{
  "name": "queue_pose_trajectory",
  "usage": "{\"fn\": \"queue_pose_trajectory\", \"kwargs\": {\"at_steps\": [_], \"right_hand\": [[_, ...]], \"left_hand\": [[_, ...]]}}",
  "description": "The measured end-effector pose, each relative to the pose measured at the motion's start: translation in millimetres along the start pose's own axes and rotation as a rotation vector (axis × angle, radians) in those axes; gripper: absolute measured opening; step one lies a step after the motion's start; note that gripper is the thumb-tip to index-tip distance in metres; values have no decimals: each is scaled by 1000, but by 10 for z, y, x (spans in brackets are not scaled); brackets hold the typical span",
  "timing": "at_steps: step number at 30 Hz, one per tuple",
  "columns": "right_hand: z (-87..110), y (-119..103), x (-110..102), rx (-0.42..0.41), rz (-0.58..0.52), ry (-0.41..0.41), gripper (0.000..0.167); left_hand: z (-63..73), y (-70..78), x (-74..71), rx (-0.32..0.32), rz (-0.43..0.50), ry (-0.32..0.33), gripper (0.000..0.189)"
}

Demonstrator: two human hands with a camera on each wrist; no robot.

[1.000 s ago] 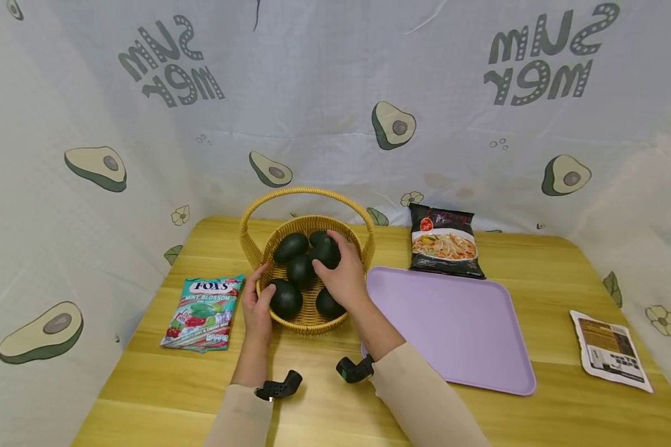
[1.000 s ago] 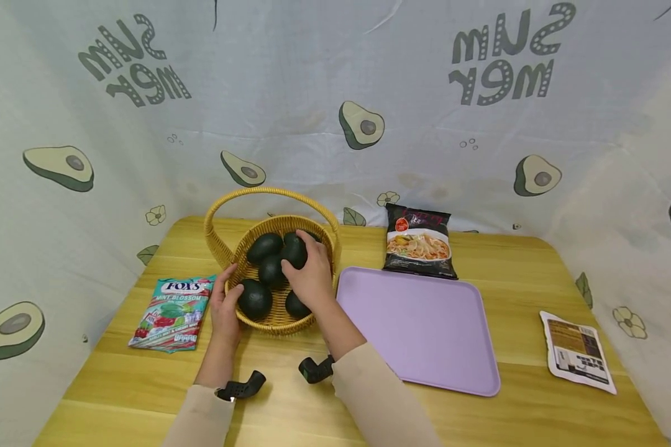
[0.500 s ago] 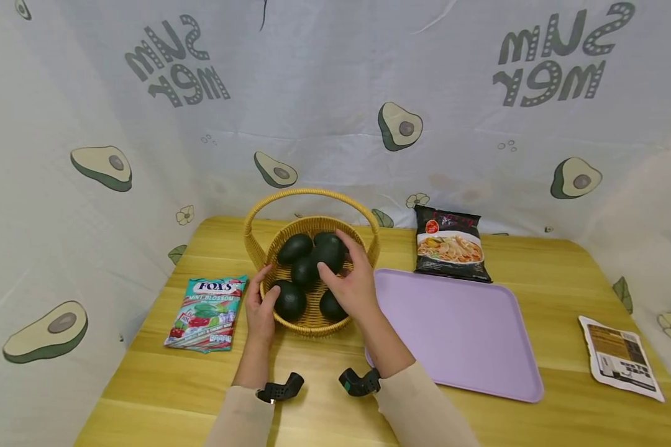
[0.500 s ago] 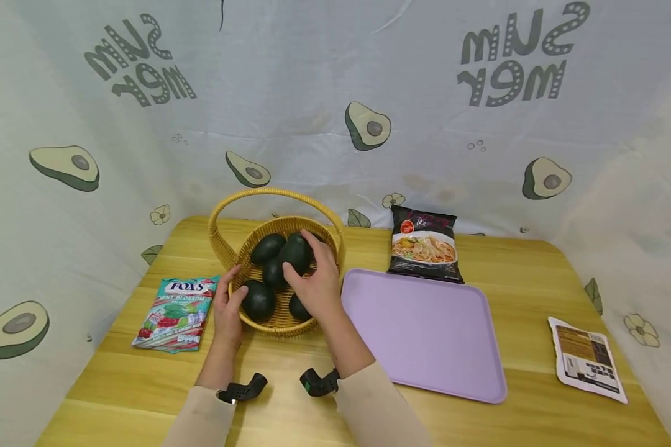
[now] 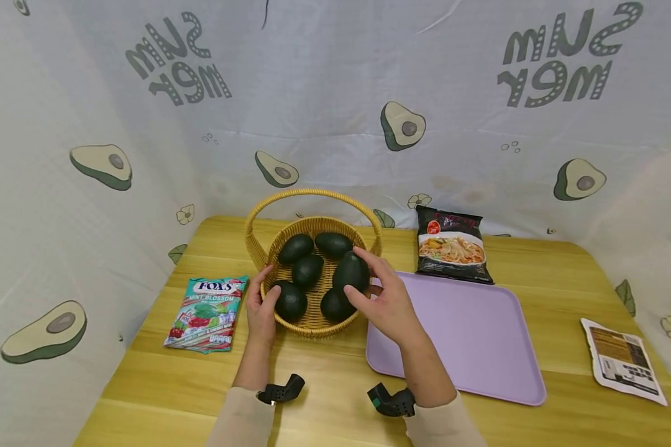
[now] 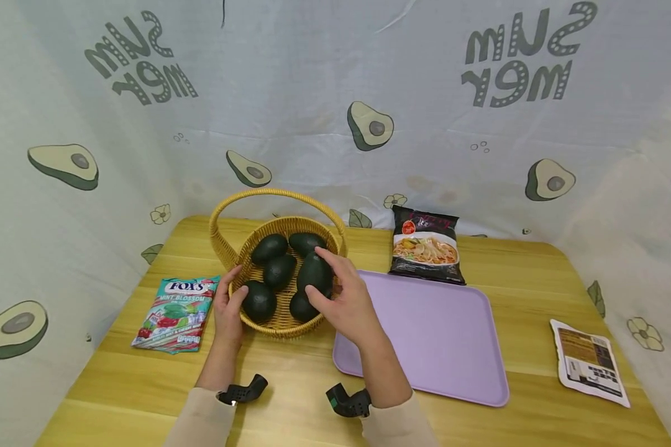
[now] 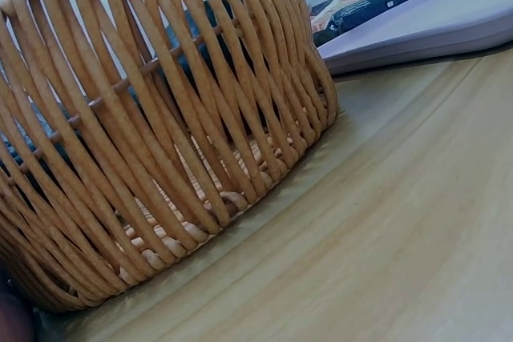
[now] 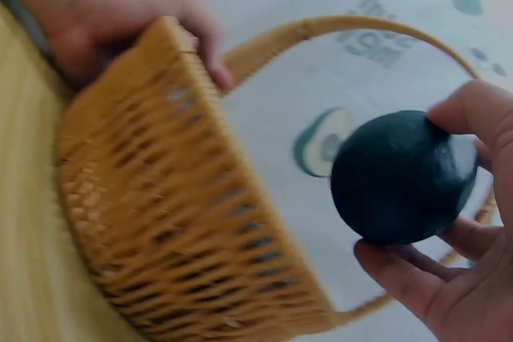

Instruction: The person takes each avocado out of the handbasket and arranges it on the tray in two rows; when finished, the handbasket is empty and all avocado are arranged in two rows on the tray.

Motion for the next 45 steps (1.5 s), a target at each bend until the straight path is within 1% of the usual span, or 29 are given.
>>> {"fn": "queue_pose_trajectory", "kwargs": {"at_steps": [2, 5, 10, 16, 20, 24, 28, 31, 37, 41, 45], "right_hand": [[35, -21, -68, 5, -9, -5, 70], [81, -33, -200, 21, -34, 25, 70], [141, -23, -431, 38, -39, 107, 69], [195, 111, -690, 92, -16, 222, 63], [218, 265, -826, 165, 16, 287, 56], [226, 466, -880, 272, 41, 310, 53], [201, 656, -874, 342, 110, 301, 53], [163, 753, -825, 358, 167, 266, 53], [83, 905, -646, 385, 230, 148, 55], [67, 998, -557, 404, 261, 110, 55], [65, 1045, -518, 411, 265, 93, 56]], "left_hand": [[2, 0, -5, -3, -4, 1, 45], [-6, -4, 5, -9, -1, -10, 45], [-21, -7, 16, -6, -8, -11, 45], [-14, -9, 8, -3, -8, -6, 45], [-19, -12, 12, -2, -7, -8, 45], [-19, -15, 6, -1, -7, -8, 45], [-9, -15, 7, -9, 0, -8, 44], [-6, -10, 10, -11, 7, -10, 44], [-8, -5, 6, -5, 8, -8, 44], [-4, -19, 4, -8, 8, -4, 44], [-1, -18, 13, -6, 13, -5, 45]]}}
Point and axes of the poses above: each hand's wrist, its own z-axis away from the middle knuckle, its own x-axis out of the palm, y = z × x, the point moved 8 cm from there along -z, towards the middle knuckle, and after that the axes turned 11 degrees about -y, right-handed, at the moved point
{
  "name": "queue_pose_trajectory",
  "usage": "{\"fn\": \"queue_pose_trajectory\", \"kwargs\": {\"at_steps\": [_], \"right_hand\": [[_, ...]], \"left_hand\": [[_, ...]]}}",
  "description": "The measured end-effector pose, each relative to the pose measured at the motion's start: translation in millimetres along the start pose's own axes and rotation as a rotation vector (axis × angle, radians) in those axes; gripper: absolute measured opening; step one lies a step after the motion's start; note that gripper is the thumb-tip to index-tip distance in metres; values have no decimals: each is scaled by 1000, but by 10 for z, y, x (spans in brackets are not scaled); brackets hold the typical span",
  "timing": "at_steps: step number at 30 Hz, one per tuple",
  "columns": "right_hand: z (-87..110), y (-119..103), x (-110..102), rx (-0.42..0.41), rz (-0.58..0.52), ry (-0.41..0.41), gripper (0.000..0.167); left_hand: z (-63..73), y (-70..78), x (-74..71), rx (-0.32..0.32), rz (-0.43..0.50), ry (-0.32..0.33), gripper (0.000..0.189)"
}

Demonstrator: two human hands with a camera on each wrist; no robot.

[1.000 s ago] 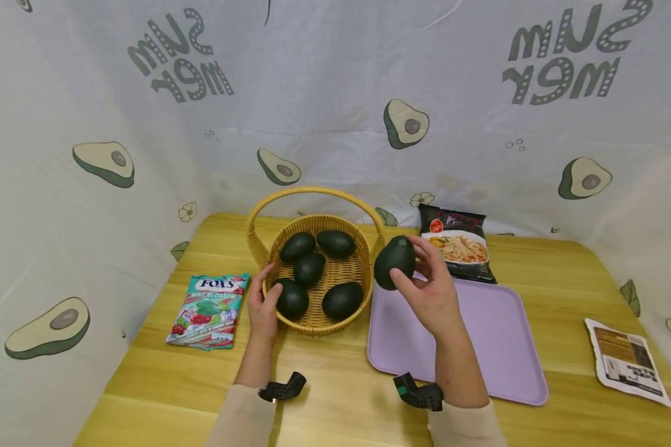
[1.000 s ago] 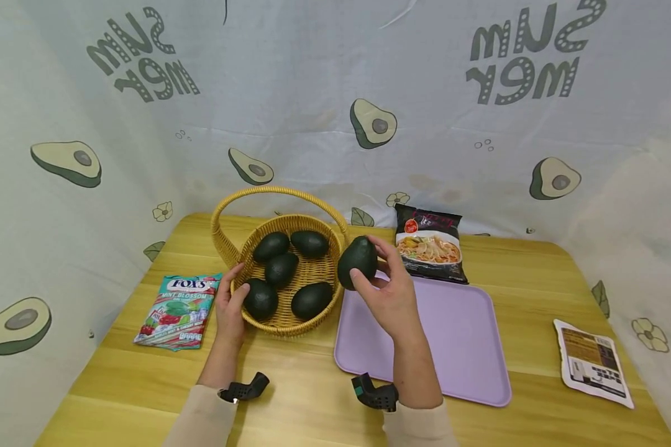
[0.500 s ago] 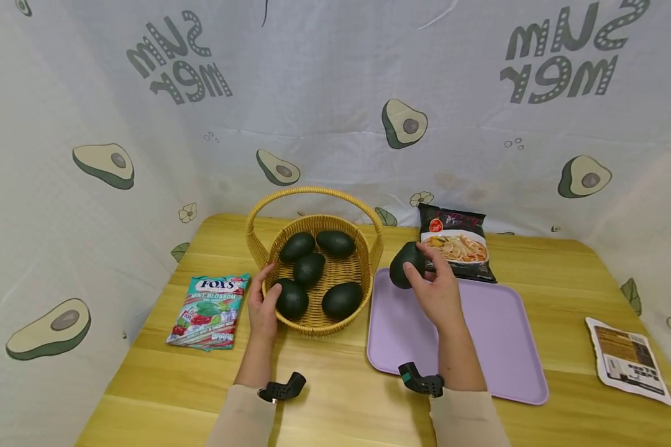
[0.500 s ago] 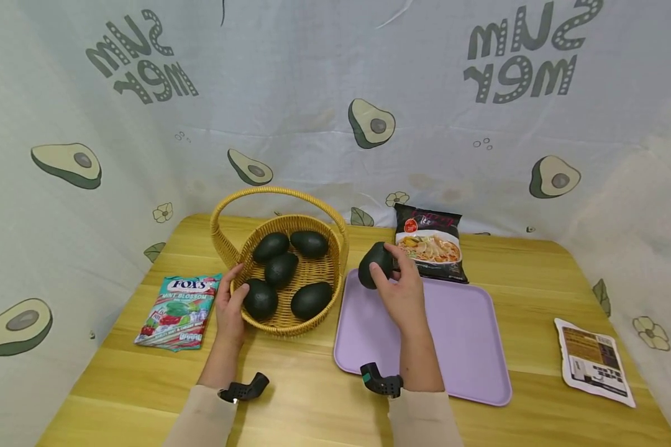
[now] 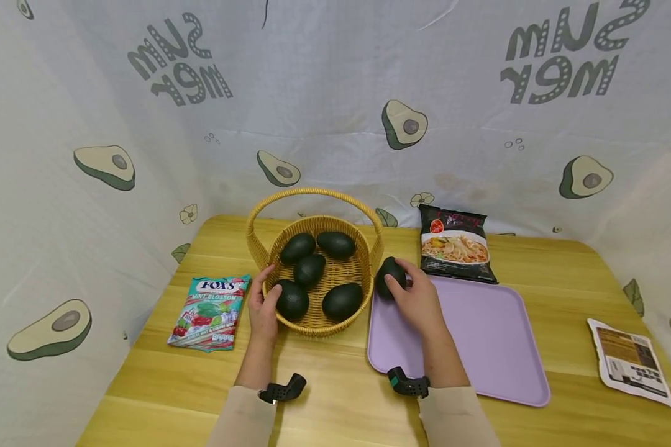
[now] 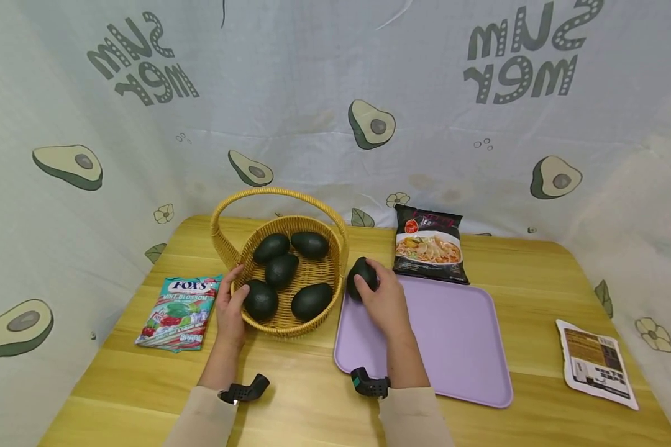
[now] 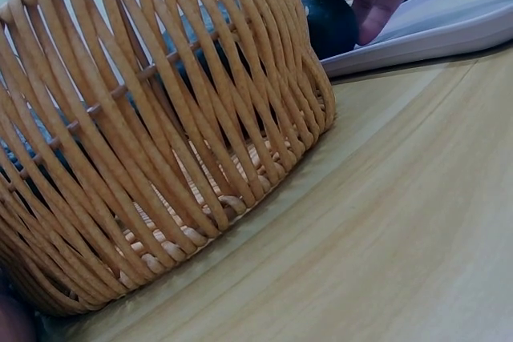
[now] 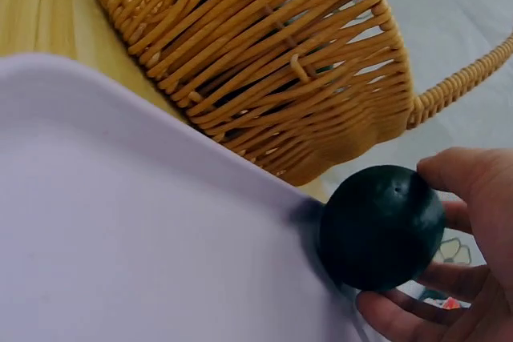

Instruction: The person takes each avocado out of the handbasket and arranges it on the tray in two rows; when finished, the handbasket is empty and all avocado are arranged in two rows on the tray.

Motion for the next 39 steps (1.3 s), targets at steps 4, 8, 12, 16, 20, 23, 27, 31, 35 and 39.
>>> {"fn": "queue_pose_trajectory", "kwargs": {"at_steps": [4, 8, 12, 16, 20, 23, 27, 31, 35, 39], "right_hand": [[1, 4, 16, 2, 9, -34, 60], [-2, 12, 37, 9, 10, -71, 65], [-1, 11, 47, 17, 8, -76, 65], [4, 11, 48, 26, 13, -66, 64], [13, 11, 37, 40, 19, -60, 65], [22, 13, 16, 54, 13, -64, 67], [43, -5, -30, 68, 2, -72, 70], [81, -62, -80, 69, 9, -74, 70], [136, -168, -150, 41, 7, -60, 68], [222, -334, -245, -23, -39, -10, 62]], "left_hand": [[6, 1, 6, -4, 6, -1, 44], [8, -4, 6, -16, 5, 0, 44], [9, -2, 9, -10, -2, -2, 44], [16, 7, 3, 34, -11, -3, 44], [19, 7, -1, 64, -7, -4, 43], [12, -12, -7, 35, 0, -1, 43], [3, -12, 3, 4, 1, 0, 44], [4, 5, 19, 8, 7, -9, 44], [7, 6, 16, 3, 12, -7, 45], [12, 5, 10, 1, 12, -2, 45]]}}
Point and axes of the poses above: each hand's wrist, its own z-axis away from the middle knuckle, its own x-axis out of the palm, y = z × x, the point moved 8 cm from there along -z, towards the middle knuckle, and after that the axes turned 11 degrees about -y, right-handed, at the moved point
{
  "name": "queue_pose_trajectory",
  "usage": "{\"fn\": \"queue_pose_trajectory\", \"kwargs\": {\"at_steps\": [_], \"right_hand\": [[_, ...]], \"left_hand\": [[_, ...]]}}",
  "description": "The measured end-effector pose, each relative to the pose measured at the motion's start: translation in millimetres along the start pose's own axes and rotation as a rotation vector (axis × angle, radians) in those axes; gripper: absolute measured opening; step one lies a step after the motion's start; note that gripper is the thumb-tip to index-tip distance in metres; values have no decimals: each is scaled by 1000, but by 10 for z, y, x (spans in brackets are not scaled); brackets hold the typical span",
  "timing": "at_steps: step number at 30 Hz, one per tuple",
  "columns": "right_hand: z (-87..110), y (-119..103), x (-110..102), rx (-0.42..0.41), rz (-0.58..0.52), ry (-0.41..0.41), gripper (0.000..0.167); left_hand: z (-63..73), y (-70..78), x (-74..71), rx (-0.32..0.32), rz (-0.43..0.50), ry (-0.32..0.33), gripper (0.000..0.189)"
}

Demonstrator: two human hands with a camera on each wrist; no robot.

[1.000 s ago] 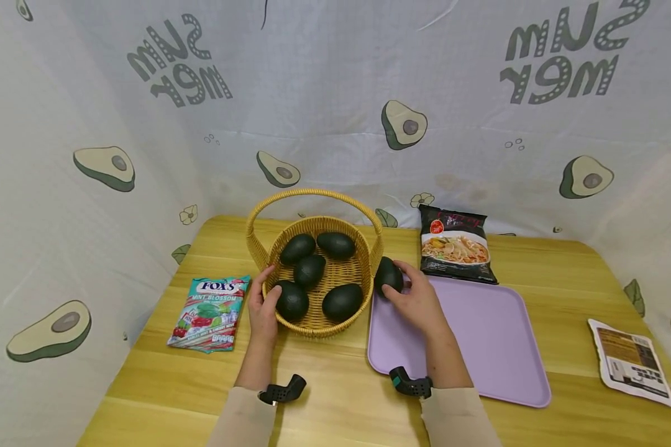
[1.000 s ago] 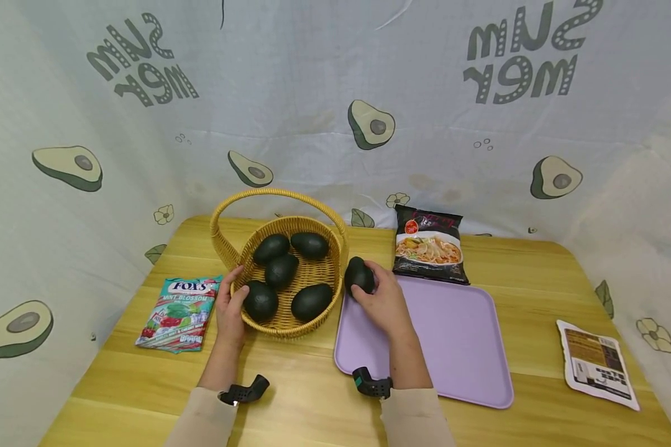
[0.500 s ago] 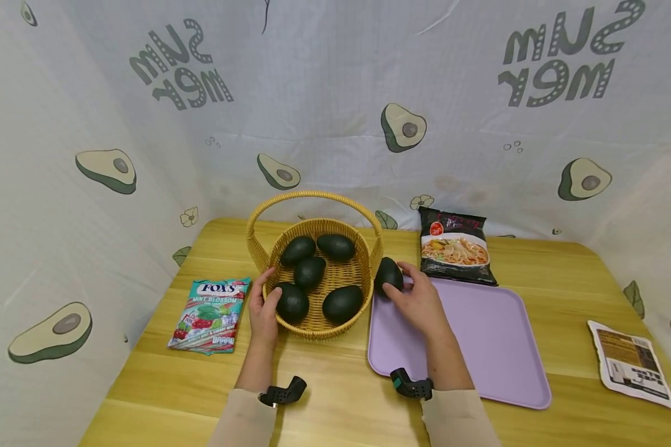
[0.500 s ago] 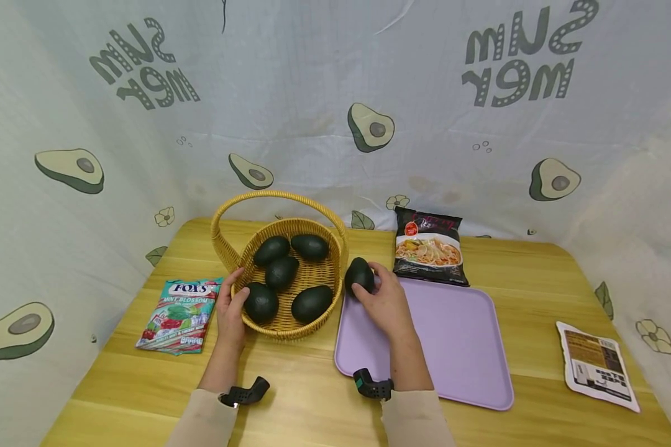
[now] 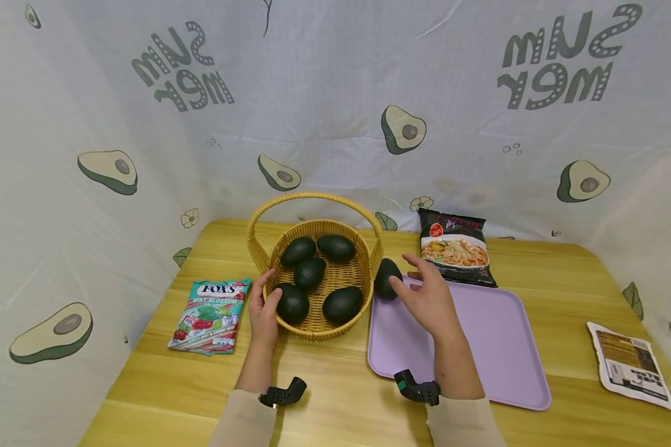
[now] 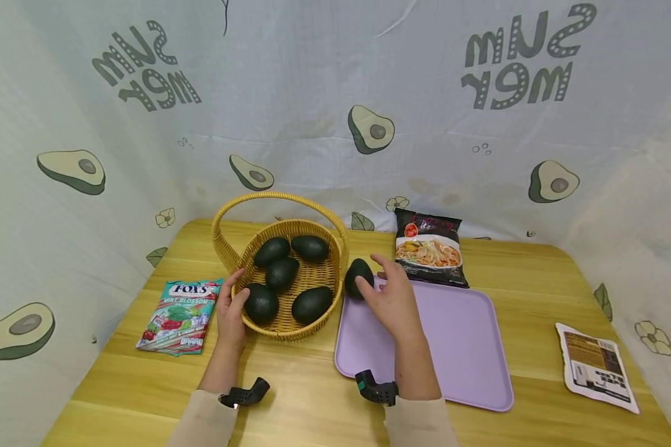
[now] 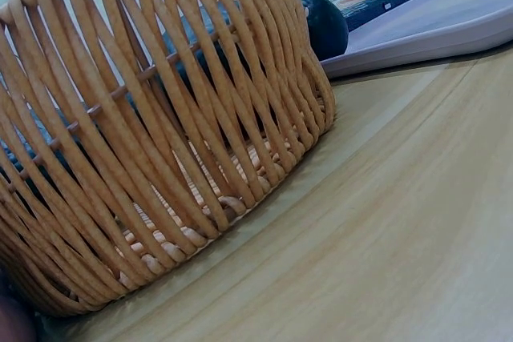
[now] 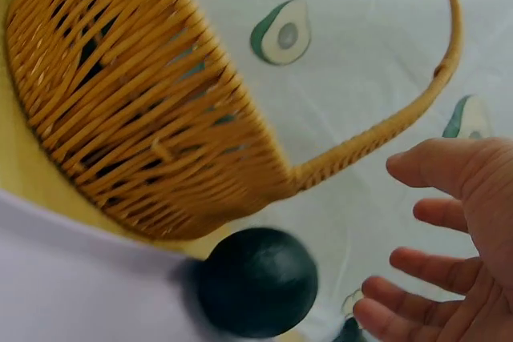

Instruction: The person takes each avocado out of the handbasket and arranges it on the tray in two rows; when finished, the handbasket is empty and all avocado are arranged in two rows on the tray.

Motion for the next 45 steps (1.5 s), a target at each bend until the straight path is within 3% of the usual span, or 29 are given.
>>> {"fn": "queue_pose_trajectory", "kwargs": {"at_steps": [4, 8, 11, 17, 25, 32, 39, 45], "right_hand": [[111, -229, -44, -113, -43, 41, 55], [199, -464, 16, -256, -73, 23, 48], [231, -597, 140, -331, -90, -33, 46], [257, -779, 490, -388, -33, -217, 48], [124, -843, 697, -361, 149, -356, 56], [-169, -860, 941, -354, 362, -598, 63], [-320, -867, 1148, -280, 450, -793, 73], [-321, -810, 1283, -256, 481, -846, 75]], "left_hand": [[4, -5, -5, -3, -4, 3, 46], [3, -9, -10, -7, -5, 5, 45], [3, -13, -8, -14, -3, 5, 45], [2, -14, 1, -20, -1, 1, 45], [-3, -16, 3, -18, -1, 0, 45], [1, -17, -4, -15, 5, -7, 45], [6, -21, -8, -17, -5, 3, 44], [-3, -31, -5, -20, -11, 2, 44]]}}
Point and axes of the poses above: each hand's wrist, its own z-axis away from the middle knuckle, its own x-axis out of the palm, y = z × x, the point moved 8 cm from there along -z, towards the middle knuckle, and after that the axes turned 11 degrees about -y, right-handed, at the moved point
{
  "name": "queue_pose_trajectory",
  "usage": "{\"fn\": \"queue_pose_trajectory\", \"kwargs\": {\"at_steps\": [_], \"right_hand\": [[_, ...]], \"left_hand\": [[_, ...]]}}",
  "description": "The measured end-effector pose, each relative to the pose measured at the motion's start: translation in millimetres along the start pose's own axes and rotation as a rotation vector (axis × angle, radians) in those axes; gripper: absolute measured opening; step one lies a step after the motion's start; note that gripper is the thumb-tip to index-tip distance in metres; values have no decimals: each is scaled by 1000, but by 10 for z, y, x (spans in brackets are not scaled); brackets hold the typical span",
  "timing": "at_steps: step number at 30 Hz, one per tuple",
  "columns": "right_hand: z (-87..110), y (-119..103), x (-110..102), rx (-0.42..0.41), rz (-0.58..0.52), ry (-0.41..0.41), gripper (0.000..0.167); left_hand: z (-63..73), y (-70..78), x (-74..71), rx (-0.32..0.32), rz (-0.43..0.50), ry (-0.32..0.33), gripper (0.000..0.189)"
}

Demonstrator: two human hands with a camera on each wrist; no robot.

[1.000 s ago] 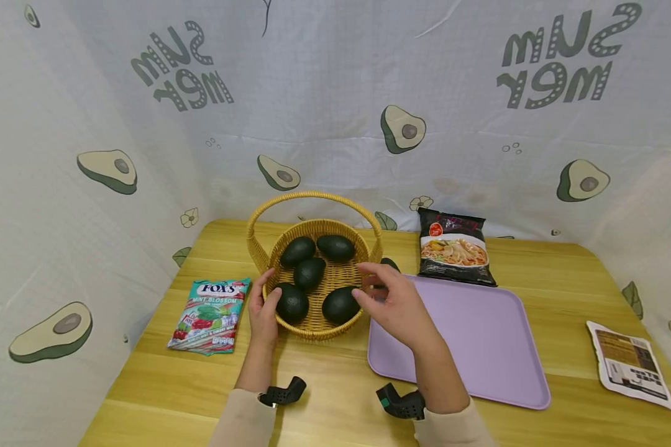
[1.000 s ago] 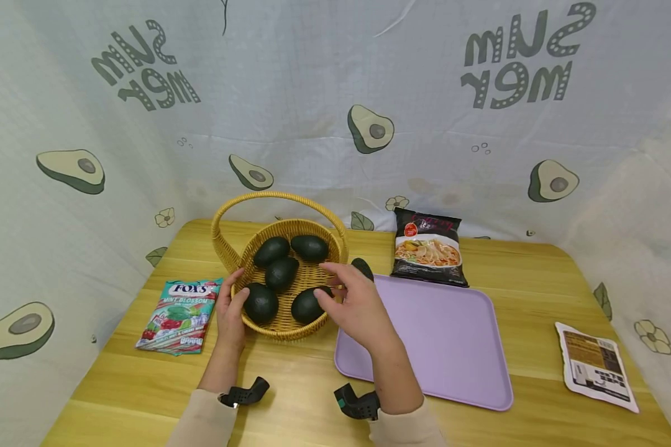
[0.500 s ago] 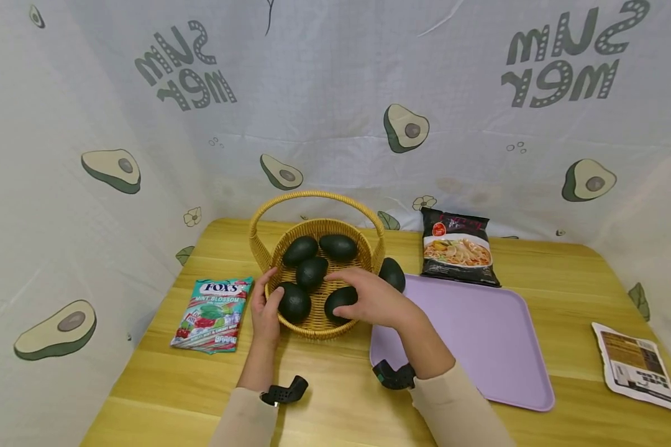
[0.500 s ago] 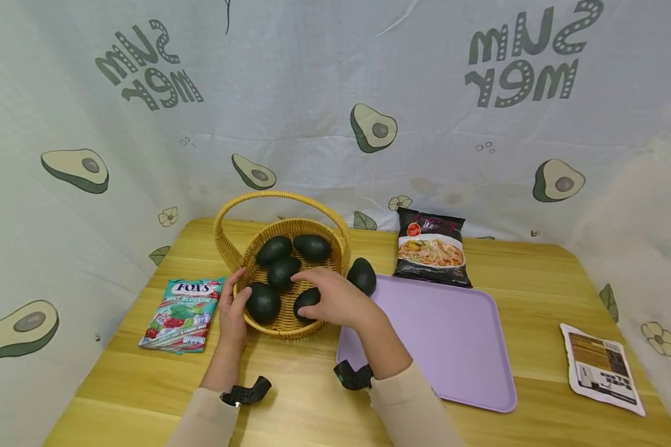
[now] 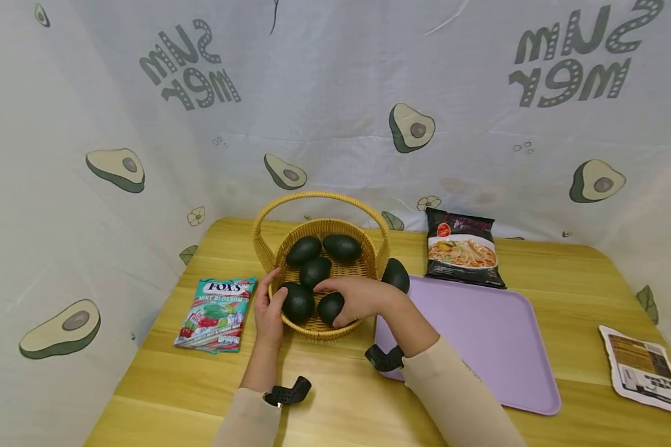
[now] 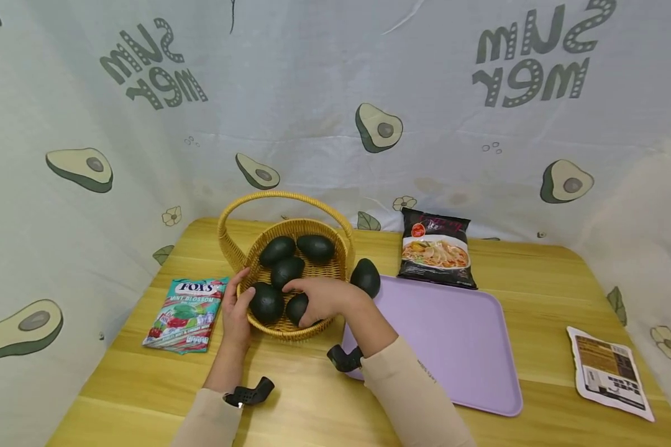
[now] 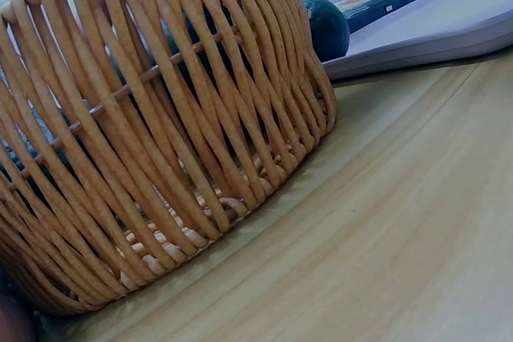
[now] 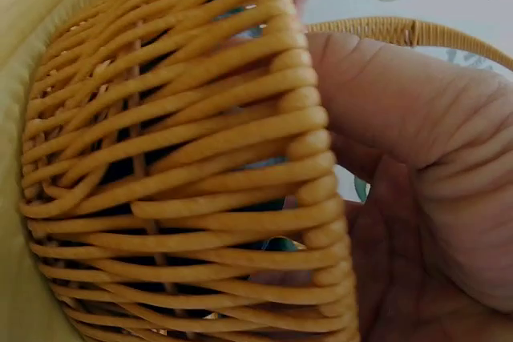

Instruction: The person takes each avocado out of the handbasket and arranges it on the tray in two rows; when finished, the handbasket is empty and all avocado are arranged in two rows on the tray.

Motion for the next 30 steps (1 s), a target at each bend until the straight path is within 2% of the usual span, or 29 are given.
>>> {"fn": "queue_pose_trajectory", "kwargs": {"at_steps": [8, 15, 21, 25, 30], "right_hand": [[-26, -10, 40, -34, -1, 10, 74], [-13, -20, 43, -60, -10, 24, 63], [27, -9, 32, -90, -74, 58, 57], [93, -44, 21, -148, -132, 90, 57], [221, -104, -16, -215, -199, 166, 59]], "left_hand": [[-18, 6, 9, -3, -4, -11, 45], [-9, -3, -5, -1, -3, -8, 44], [-9, -8, -12, 3, -6, -5, 44], [-3, -4, -10, -2, -9, -6, 44], [-1, 20, 7, -4, -14, -12, 45]]}}
Point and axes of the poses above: each hand's wrist, its own z-axis away from the middle knuckle, its own x-axis out of the palm, y = z × x, the point moved 8 cm from there along -z, towards the middle knuckle, and after that the axes turned 11 degrees about -y, right-handed, at the moved point
